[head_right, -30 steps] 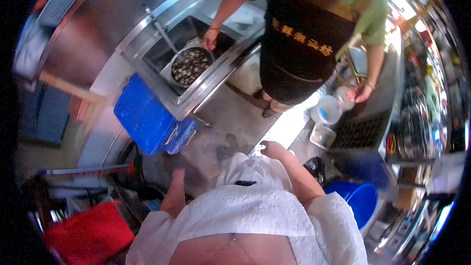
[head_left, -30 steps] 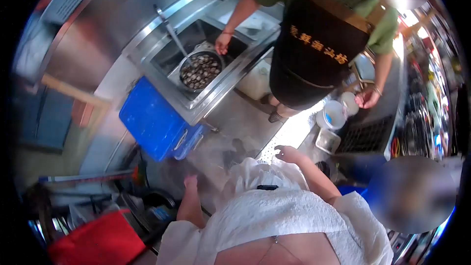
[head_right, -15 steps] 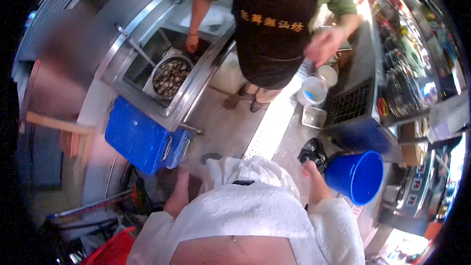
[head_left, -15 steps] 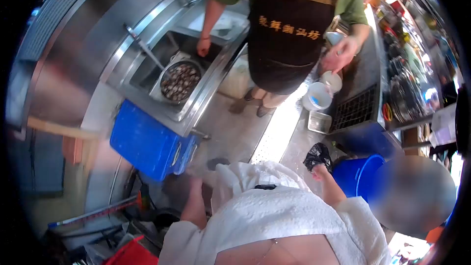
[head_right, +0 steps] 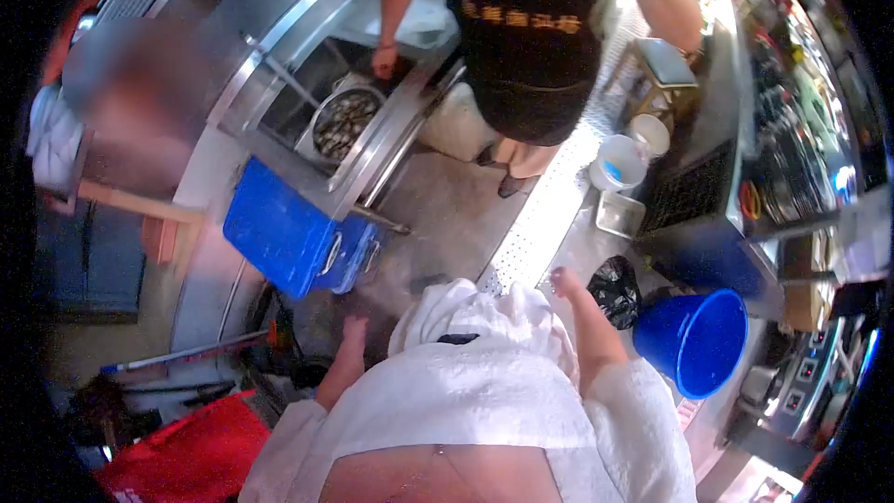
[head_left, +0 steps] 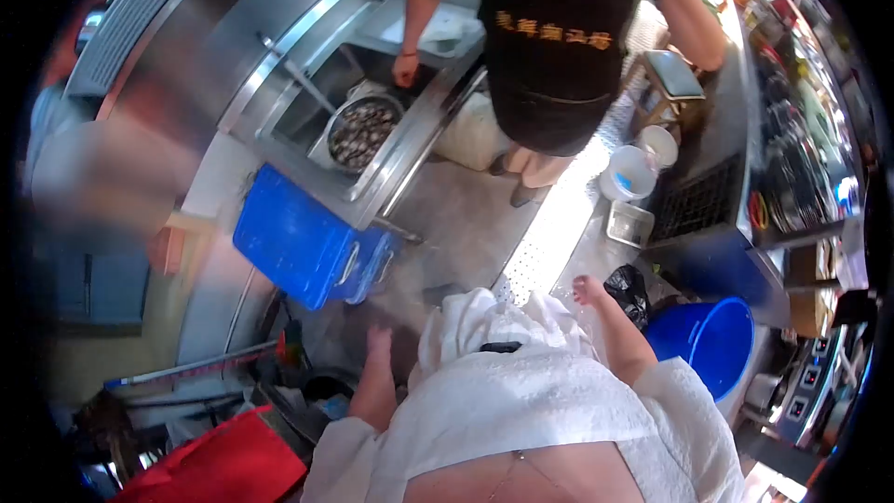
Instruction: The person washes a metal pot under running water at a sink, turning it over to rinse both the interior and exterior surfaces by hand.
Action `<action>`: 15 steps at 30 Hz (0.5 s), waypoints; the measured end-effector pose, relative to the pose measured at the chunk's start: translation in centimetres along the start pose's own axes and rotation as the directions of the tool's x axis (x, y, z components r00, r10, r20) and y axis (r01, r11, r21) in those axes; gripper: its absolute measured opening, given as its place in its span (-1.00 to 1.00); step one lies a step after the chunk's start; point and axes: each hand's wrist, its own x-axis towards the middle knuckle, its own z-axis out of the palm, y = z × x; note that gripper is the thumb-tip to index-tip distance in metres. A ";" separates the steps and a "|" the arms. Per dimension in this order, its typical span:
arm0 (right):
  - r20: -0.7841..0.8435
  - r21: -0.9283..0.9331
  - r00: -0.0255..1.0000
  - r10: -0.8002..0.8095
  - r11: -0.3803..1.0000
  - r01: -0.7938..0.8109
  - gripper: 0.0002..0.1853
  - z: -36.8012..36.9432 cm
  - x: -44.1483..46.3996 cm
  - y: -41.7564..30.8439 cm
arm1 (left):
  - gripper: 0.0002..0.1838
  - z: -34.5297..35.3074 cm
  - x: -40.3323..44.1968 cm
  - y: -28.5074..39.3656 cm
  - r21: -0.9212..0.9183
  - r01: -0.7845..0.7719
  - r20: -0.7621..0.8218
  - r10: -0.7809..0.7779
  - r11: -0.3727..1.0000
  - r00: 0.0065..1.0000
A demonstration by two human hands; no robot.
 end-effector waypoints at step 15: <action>-0.290 -0.359 0.951 0.106 0.909 -0.211 -0.79 -1.0 -8.6 8.0 | -0.65 4.1 4.1 3.0 0.358 -0.296 0.167 0.251 0.886 0.953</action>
